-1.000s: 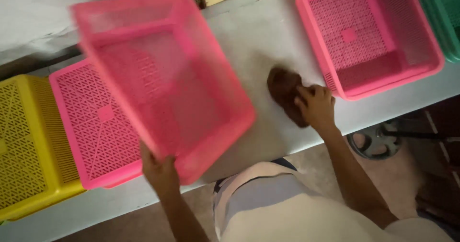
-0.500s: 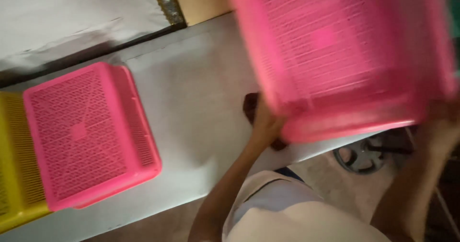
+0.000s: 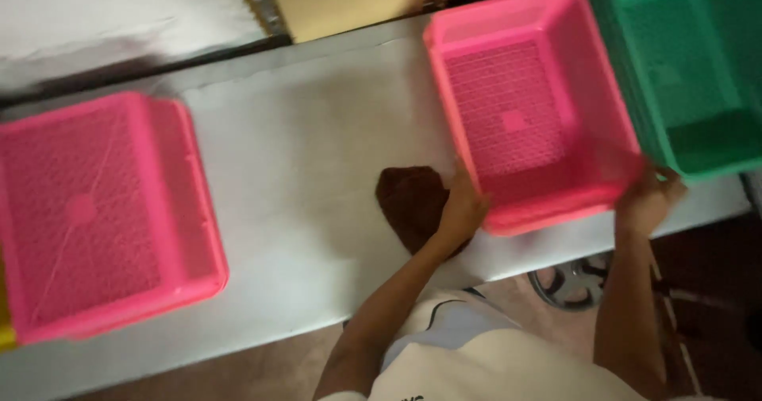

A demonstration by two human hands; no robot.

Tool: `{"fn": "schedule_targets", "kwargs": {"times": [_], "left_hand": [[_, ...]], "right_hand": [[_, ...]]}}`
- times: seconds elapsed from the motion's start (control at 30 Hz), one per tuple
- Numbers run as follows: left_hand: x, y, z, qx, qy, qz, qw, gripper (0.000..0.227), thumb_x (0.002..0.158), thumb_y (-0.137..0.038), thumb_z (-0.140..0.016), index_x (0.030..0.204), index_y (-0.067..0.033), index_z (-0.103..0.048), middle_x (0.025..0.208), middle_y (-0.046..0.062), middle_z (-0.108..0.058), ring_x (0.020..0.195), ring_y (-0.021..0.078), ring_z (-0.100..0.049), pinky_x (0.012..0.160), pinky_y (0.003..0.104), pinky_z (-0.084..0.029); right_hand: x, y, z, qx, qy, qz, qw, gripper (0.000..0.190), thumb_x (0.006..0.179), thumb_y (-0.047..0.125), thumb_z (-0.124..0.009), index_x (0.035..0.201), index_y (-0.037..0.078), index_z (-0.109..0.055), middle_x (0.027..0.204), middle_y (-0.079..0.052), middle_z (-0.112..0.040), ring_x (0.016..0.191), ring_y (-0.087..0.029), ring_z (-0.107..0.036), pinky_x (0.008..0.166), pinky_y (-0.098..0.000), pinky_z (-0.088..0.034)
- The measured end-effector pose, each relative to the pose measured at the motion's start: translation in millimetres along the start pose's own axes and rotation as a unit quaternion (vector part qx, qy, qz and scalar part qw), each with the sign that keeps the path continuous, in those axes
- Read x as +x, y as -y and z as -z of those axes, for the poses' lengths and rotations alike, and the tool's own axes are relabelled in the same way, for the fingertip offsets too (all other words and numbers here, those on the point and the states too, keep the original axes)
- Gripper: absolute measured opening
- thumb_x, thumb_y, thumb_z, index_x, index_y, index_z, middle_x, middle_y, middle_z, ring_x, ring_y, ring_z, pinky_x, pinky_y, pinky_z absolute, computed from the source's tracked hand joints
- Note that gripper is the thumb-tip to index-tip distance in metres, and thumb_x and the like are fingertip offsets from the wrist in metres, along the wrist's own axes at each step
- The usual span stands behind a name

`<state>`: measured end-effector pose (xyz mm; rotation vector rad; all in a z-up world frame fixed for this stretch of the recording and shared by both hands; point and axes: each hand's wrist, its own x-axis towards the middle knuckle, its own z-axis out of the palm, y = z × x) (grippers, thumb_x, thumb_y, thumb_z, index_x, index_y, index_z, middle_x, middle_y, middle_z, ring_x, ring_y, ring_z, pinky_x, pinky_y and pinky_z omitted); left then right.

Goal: Wiping down the interiors and exteriors of plastic baskets using a cloth.

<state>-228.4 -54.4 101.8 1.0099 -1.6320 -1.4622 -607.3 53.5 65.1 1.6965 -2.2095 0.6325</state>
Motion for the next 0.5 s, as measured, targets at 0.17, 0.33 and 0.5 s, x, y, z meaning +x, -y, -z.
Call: {"fn": "schedule_targets", "kwargs": {"times": [0.17, 0.33, 0.5], "left_hand": [[-13, 36, 42, 0.076, 0.096, 0.001, 0.992, 0.066, 0.093, -0.045, -0.064, 0.137, 0.0018, -0.050, 0.133, 0.025, -0.061, 0.120, 0.0388, -0.059, 0.104, 0.047, -0.045], [-58, 89, 150, 0.176, -0.107, -0.078, 0.975, 0.021, 0.086, -0.025, -0.081, 0.097, -0.0107, -0.071, 0.132, 0.013, -0.068, 0.123, 0.0300, -0.062, 0.107, 0.043, -0.045], [-149, 46, 337, 0.266, -0.347, -0.040, 0.899, 0.009, 0.084, -0.012, -0.082, 0.088, -0.0133, -0.074, 0.116, 0.010, -0.076, 0.117, 0.0303, -0.068, 0.104, 0.040, -0.050]], "right_hand": [[17, 50, 14, -0.211, -0.097, -0.006, 0.973, 0.060, 0.074, 0.015, -0.089, 0.133, 0.003, -0.081, 0.121, -0.019, -0.056, 0.099, -0.040, -0.051, 0.062, -0.0551, -0.047], [38, 196, -43, 0.331, -0.053, -0.131, 0.933, 0.038, 0.085, 0.000, -0.067, 0.122, 0.007, -0.063, 0.130, -0.011, -0.052, 0.123, -0.030, -0.051, 0.093, -0.0423, -0.041], [14, 437, -58, 0.241, 0.109, 0.121, 0.957, 0.042, 0.094, 0.031, -0.083, 0.124, 0.005, -0.073, 0.132, -0.025, -0.063, 0.134, -0.044, -0.050, 0.116, -0.0568, -0.033]]}}
